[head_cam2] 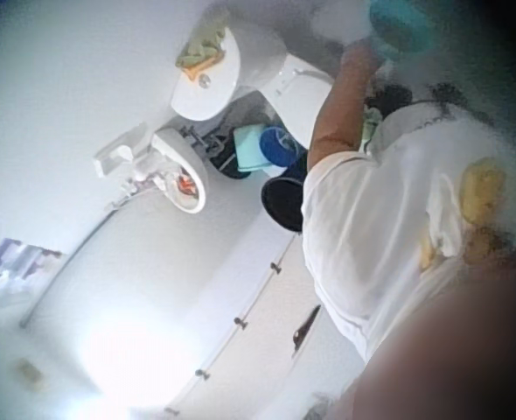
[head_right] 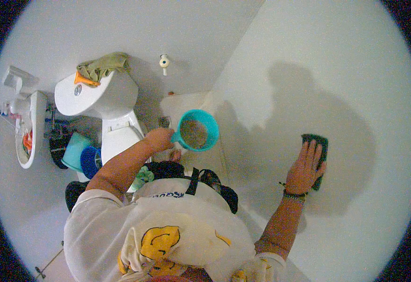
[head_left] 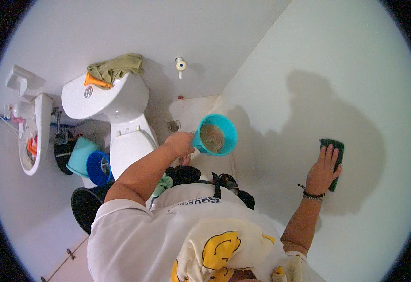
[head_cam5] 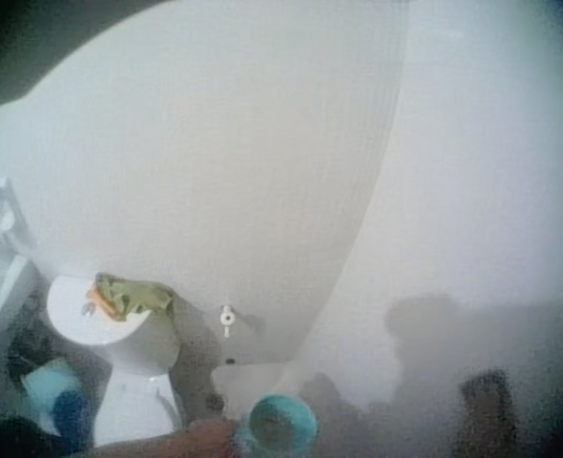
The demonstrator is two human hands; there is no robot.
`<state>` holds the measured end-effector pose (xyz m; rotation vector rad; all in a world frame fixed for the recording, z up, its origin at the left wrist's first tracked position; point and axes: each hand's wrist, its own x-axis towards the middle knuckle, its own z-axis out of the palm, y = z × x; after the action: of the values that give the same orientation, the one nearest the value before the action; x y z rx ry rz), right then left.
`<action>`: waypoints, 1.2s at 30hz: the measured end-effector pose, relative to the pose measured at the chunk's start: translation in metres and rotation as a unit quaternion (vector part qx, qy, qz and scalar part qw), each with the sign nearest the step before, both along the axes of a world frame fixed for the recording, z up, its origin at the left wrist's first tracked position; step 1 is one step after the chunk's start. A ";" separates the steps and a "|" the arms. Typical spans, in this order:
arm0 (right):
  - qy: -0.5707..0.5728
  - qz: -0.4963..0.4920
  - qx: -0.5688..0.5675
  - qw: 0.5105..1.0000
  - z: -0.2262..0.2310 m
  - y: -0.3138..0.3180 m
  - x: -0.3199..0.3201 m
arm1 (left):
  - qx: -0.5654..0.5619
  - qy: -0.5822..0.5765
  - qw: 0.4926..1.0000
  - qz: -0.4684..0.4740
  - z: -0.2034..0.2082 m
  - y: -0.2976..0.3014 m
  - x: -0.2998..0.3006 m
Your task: The person prepares a cleaning solution by pouring liquid from a bottle into a cup, then uses a sponge to scrub the tiled walls of a bathroom. The person repeatedly scrubs different sections of the wall while holding the cup.
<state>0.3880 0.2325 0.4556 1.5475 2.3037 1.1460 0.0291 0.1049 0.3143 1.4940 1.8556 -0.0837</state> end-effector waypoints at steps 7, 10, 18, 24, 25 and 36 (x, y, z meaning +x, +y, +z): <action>0.184 0.156 -0.152 0.959 -0.015 0.015 -0.063 | 0.011 -0.042 0.999 0.021 -0.014 -0.005 0.004; 0.262 0.113 -0.326 0.901 -0.070 0.001 -0.108 | 0.017 -0.081 0.997 -0.007 -0.034 0.005 0.003; 0.167 0.152 -0.555 0.801 -0.176 -0.018 -0.195 | -0.019 -0.131 0.991 0.012 -0.081 0.021 -0.001; 0.248 0.051 -0.550 0.796 -0.202 0.003 -0.154 | -0.013 -0.097 0.995 0.026 -0.167 0.038 -0.015; 0.251 0.024 -0.543 0.801 -0.203 0.002 -0.143 | -0.025 -0.090 0.995 0.032 -0.180 0.045 -0.016; 0.307 0.094 -0.371 0.871 -0.289 -0.011 -0.049 | -0.113 0.017 0.982 0.151 -0.343 0.088 -0.038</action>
<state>0.3394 0.2215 0.1669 1.4857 2.7931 -0.3303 -0.0093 0.1932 -0.0291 1.0512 2.0050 -0.1693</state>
